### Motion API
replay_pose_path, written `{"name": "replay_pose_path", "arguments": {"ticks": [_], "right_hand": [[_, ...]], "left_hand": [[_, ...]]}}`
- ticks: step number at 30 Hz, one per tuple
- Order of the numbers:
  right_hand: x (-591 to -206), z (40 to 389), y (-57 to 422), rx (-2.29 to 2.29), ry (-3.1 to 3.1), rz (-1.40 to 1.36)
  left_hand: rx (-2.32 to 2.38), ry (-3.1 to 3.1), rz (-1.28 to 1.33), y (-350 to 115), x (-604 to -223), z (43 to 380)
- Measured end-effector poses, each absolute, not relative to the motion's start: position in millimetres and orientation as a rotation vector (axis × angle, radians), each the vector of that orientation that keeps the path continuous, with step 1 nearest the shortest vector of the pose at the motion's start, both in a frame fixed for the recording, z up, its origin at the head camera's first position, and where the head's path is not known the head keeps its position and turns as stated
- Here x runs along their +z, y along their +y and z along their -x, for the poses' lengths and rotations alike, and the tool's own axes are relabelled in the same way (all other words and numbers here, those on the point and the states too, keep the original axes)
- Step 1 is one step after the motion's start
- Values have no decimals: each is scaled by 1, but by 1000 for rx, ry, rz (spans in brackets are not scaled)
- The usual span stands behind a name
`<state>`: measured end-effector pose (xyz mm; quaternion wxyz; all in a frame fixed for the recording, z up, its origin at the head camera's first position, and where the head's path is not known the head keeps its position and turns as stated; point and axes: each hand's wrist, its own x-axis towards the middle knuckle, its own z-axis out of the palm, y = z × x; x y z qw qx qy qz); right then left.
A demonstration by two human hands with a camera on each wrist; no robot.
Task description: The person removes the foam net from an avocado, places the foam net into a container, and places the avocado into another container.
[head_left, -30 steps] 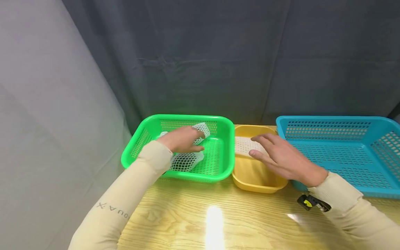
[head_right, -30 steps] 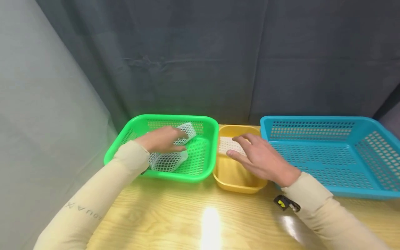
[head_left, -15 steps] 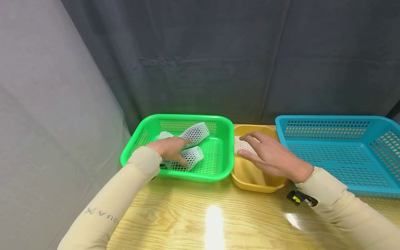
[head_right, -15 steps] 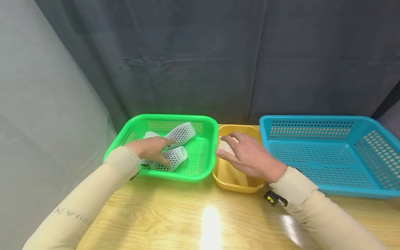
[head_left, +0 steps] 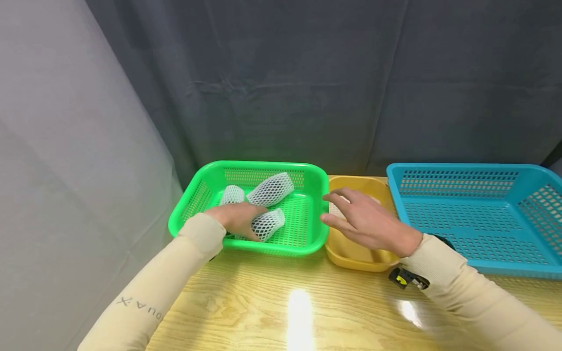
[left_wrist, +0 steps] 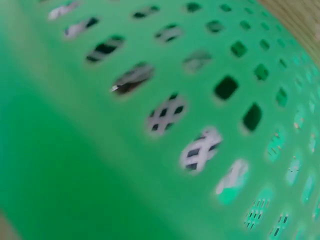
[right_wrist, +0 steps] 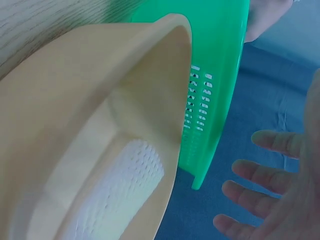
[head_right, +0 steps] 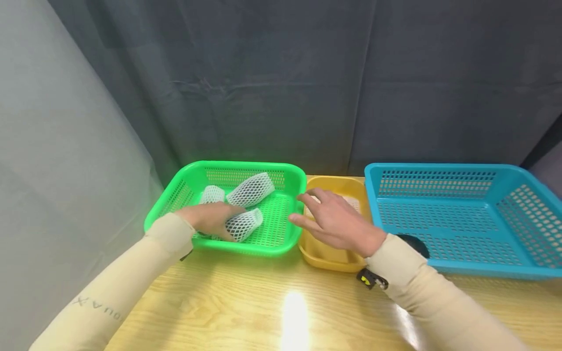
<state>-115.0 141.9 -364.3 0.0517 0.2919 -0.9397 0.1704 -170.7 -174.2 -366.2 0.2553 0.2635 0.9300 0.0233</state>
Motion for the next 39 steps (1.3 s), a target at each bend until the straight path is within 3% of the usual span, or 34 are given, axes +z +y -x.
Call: {"name": "replay_pose_path", "arguments": {"ticks": [39], "right_hand": [[-379,115,138,544,-2838,-980]], "left_hand": [[56,2560,-884,-167,-383,168]]}}
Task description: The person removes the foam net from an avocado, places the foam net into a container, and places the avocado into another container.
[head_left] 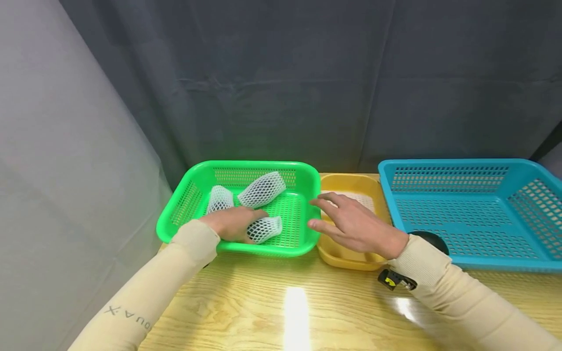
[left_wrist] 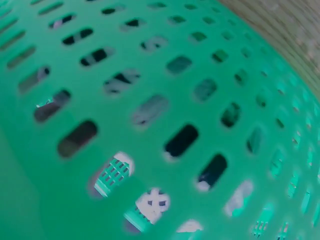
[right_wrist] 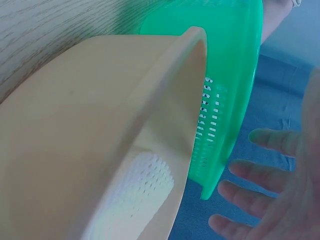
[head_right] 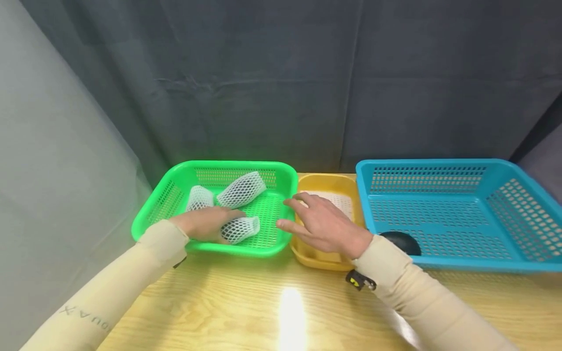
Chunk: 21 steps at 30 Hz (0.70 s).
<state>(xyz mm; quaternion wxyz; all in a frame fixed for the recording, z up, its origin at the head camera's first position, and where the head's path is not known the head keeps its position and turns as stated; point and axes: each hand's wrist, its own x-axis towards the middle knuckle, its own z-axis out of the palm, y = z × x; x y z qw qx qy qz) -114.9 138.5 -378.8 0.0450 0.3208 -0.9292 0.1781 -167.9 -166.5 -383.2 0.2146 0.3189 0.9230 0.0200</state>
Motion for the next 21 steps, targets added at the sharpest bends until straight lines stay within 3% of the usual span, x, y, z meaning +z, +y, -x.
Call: {"name": "replay_pose_path", "arguments": {"ticks": [21], "right_hand": [[-375,112,140,518,-2847,-997]], "left_hand": [[106,2632,-926,-170,-379,173]]}}
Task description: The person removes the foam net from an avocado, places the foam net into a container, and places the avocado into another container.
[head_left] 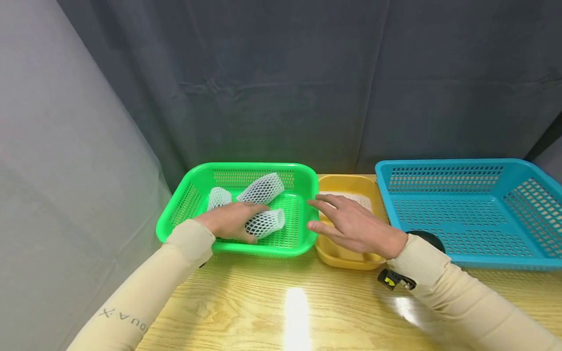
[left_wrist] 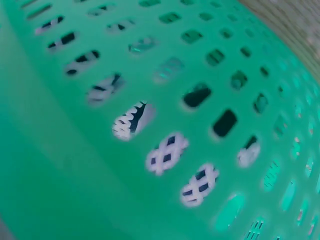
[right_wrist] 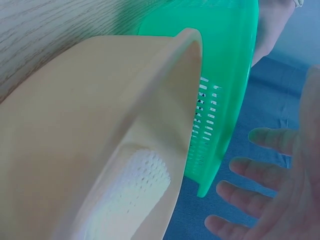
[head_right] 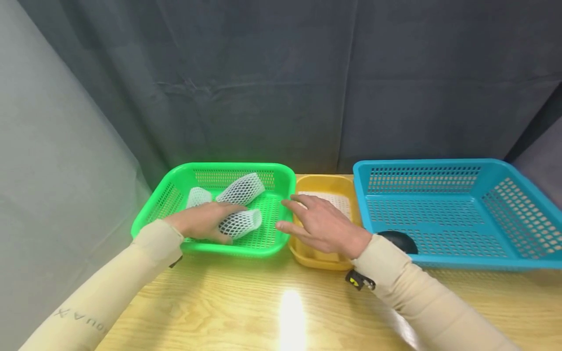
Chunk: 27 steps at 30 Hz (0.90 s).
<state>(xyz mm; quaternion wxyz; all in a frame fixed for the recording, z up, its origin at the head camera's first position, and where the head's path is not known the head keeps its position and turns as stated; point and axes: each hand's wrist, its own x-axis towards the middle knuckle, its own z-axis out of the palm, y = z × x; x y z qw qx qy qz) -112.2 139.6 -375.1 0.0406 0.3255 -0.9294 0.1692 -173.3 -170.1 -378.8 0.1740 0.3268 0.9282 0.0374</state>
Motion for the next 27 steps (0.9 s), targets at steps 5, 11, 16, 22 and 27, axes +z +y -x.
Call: {"name": "replay_pose_path", "arguments": {"ticks": [5,11,16,22,27], "right_hand": [[-375,111,139,527,-2863,-980],[-374,110,140,527,-2875,-962],[-373,110,142,529,-2872,-963],[-373,108,148,527,-2895,-936],[-373,108,151,506,-2895,-940]], "left_hand": [[124,2658,-950,-172,-376,173],[143,2683,-956,-175,-370,172],[145,2706,-970,-175,-368,173],[185,2722,-1003,-172,-365,173],[222,2740,-1022,-172,-363,172]]}}
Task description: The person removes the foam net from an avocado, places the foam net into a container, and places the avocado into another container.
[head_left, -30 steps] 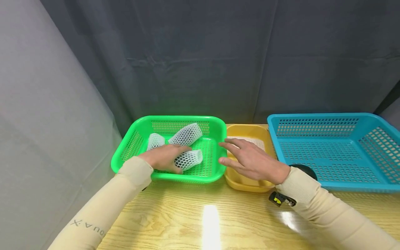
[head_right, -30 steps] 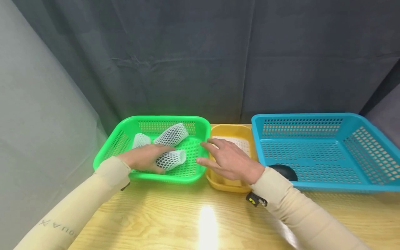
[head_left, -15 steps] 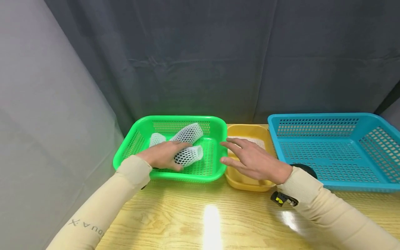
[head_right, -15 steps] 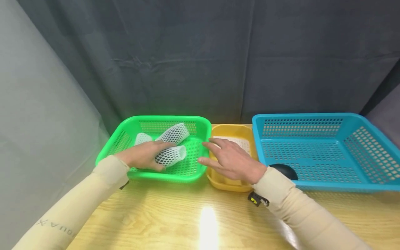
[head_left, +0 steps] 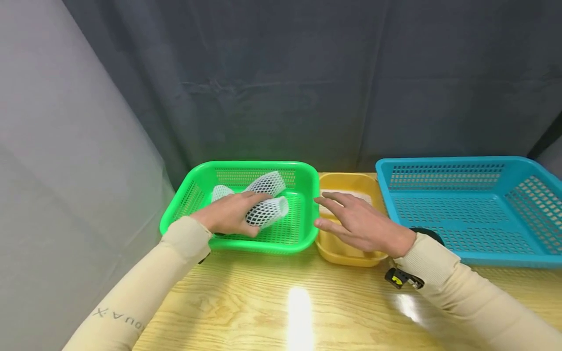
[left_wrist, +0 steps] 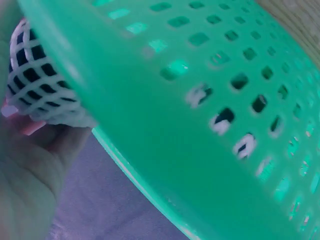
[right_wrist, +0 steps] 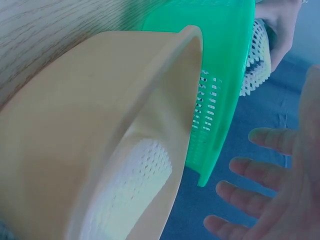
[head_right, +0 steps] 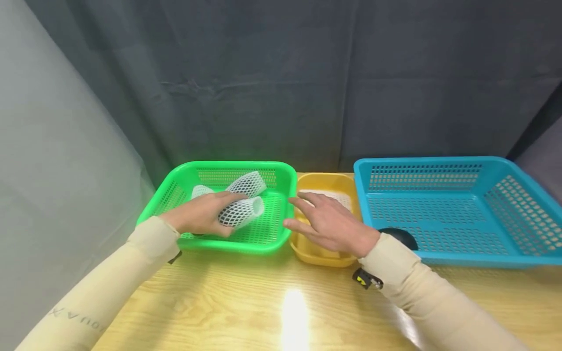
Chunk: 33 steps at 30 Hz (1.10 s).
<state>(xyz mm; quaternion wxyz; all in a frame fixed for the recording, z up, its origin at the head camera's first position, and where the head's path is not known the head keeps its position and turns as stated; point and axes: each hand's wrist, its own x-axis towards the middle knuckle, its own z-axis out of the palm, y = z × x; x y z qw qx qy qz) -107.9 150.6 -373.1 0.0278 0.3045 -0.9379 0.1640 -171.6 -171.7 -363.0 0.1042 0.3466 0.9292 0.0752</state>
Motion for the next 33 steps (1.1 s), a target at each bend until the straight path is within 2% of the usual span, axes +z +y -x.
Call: {"name": "replay_pose_path", "arguments": {"ticks": [33], "right_hand": [[-377,98,185,469,-2940,-784]], "left_hand": [[295,2880,-1147,-142,-350,158]]}}
